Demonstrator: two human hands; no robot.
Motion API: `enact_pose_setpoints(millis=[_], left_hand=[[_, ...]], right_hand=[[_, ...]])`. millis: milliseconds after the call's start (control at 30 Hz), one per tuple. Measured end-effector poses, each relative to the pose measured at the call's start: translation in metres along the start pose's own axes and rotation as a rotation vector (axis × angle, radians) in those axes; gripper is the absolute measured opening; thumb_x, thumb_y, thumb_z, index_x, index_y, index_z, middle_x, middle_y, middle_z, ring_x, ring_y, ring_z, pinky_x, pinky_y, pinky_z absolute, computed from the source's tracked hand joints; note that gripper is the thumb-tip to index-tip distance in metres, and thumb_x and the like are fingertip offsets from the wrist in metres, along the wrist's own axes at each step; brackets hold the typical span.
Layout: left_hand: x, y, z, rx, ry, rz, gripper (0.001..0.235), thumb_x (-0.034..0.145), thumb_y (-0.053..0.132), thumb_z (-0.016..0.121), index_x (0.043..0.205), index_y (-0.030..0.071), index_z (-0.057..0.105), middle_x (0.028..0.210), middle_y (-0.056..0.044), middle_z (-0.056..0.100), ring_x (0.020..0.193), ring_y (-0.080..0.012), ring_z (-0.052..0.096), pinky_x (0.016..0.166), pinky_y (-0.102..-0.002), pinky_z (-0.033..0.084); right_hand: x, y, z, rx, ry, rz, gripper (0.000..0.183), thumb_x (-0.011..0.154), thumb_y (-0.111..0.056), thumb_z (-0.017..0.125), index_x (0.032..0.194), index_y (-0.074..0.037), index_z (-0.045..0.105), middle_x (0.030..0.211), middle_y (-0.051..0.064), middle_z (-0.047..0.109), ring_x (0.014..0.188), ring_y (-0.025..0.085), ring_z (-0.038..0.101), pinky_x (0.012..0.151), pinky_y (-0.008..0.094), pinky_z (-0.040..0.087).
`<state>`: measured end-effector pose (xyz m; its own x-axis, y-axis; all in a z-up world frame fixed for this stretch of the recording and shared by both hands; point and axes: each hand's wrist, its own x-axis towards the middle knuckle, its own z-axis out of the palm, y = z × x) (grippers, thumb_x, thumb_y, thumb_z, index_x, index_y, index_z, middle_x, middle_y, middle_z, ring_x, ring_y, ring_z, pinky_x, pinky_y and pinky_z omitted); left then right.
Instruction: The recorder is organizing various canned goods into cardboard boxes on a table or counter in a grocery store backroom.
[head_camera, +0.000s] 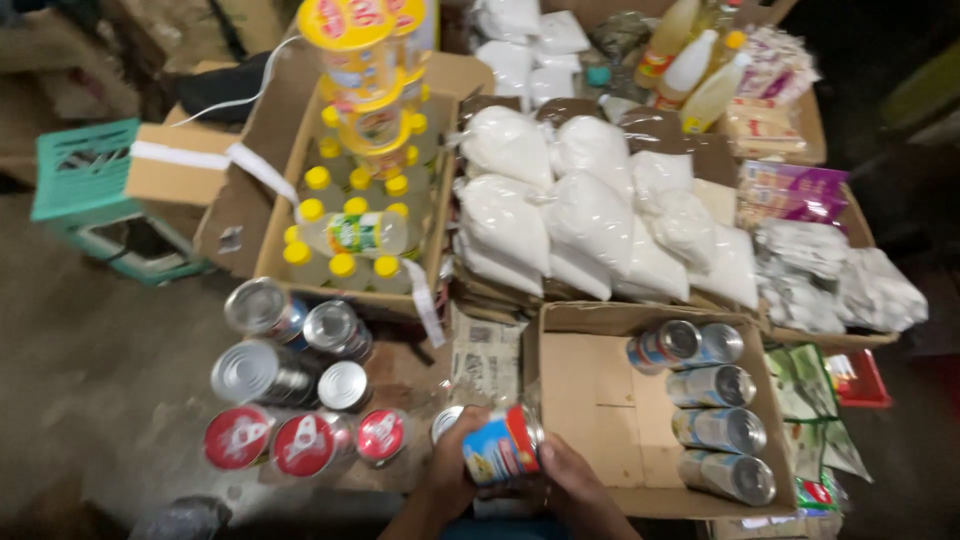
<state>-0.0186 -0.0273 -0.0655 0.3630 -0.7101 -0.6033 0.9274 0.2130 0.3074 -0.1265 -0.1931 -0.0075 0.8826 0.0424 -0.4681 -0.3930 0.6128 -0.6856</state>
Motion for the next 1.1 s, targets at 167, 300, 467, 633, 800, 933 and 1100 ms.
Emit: enact_pose_setpoints(millis=[167,300,467,633,800,933,1100], left_hand=[[0.041,-0.034,0.017,0.515,0.031,0.240,0.038,0.087,0.034,0.068,0.115,0.010,0.058,0.099,-0.014,0.064,0.088,-0.0224,0.063,0.075,-0.036,0.054],[0.073,-0.061,0.026,1.076,0.038,0.428,0.043,0.094,0.040,0.071,0.122,0.008,0.065,0.115,-0.014,0.059,0.108,-0.0235,0.058,0.093,-0.035,0.048],[0.082,-0.076,0.076,1.168,-0.031,0.354,0.049,0.091,0.047,0.073,0.111,0.003,0.066,0.093,-0.011,0.064,0.089,-0.0212,0.062,0.076,-0.035,0.051],[0.123,-0.106,0.096,1.163,-0.017,0.062,0.047,0.079,0.045,0.081,0.099,0.004,0.071,0.075,-0.005,0.068,0.069,-0.0171,0.063,0.063,-0.031,0.052],[0.177,-0.126,0.093,0.518,-0.168,-0.041,0.030,0.089,0.023,0.073,0.106,-0.002,0.073,0.084,-0.004,0.074,0.069,-0.0097,0.067,0.062,-0.024,0.053],[0.262,-0.162,0.075,0.540,0.105,-0.055,0.028,0.084,0.010,0.071,0.111,0.003,0.073,0.079,-0.003,0.074,0.056,-0.0082,0.054,0.048,-0.022,0.039],[0.326,-0.188,0.073,0.582,0.274,0.059,0.035,0.087,0.015,0.072,0.117,-0.004,0.072,0.072,-0.004,0.060,0.050,-0.0098,0.040,0.043,-0.027,0.030]], right_hand=[[-0.010,0.022,-0.068,0.045,0.115,0.137,0.079,0.081,-0.050,0.071,0.146,-0.013,0.046,0.122,0.010,0.070,0.108,0.028,0.070,0.076,0.046,0.064],[-0.035,-0.009,-0.081,-0.086,0.317,0.172,0.088,0.068,-0.035,0.085,0.146,-0.020,0.047,0.120,0.007,0.069,0.107,0.025,0.071,0.073,0.049,0.062],[-0.036,0.026,-0.170,-0.388,0.374,-0.181,0.082,0.065,-0.019,0.091,0.133,-0.006,0.048,0.111,0.014,0.069,0.100,0.027,0.069,0.076,0.045,0.059],[-0.049,-0.007,-0.179,-0.911,0.627,-0.258,0.083,0.065,-0.019,0.090,0.134,-0.008,0.046,0.104,0.011,0.072,0.094,0.026,0.073,0.081,0.036,0.061],[-0.065,-0.023,-0.236,-1.093,0.615,-0.597,0.078,0.067,-0.011,0.084,0.136,0.000,0.047,0.119,0.021,0.065,0.110,0.036,0.066,0.089,0.042,0.054],[-0.088,-0.068,-0.273,-1.034,0.738,-0.395,0.069,0.076,-0.017,0.083,0.135,-0.004,0.049,0.113,0.017,0.070,0.101,0.030,0.071,0.086,0.039,0.056],[-0.124,-0.083,-0.332,-1.172,0.866,-0.368,0.056,0.073,-0.013,0.082,0.125,-0.004,0.061,0.108,0.019,0.069,0.099,0.032,0.069,0.085,0.040,0.055]])
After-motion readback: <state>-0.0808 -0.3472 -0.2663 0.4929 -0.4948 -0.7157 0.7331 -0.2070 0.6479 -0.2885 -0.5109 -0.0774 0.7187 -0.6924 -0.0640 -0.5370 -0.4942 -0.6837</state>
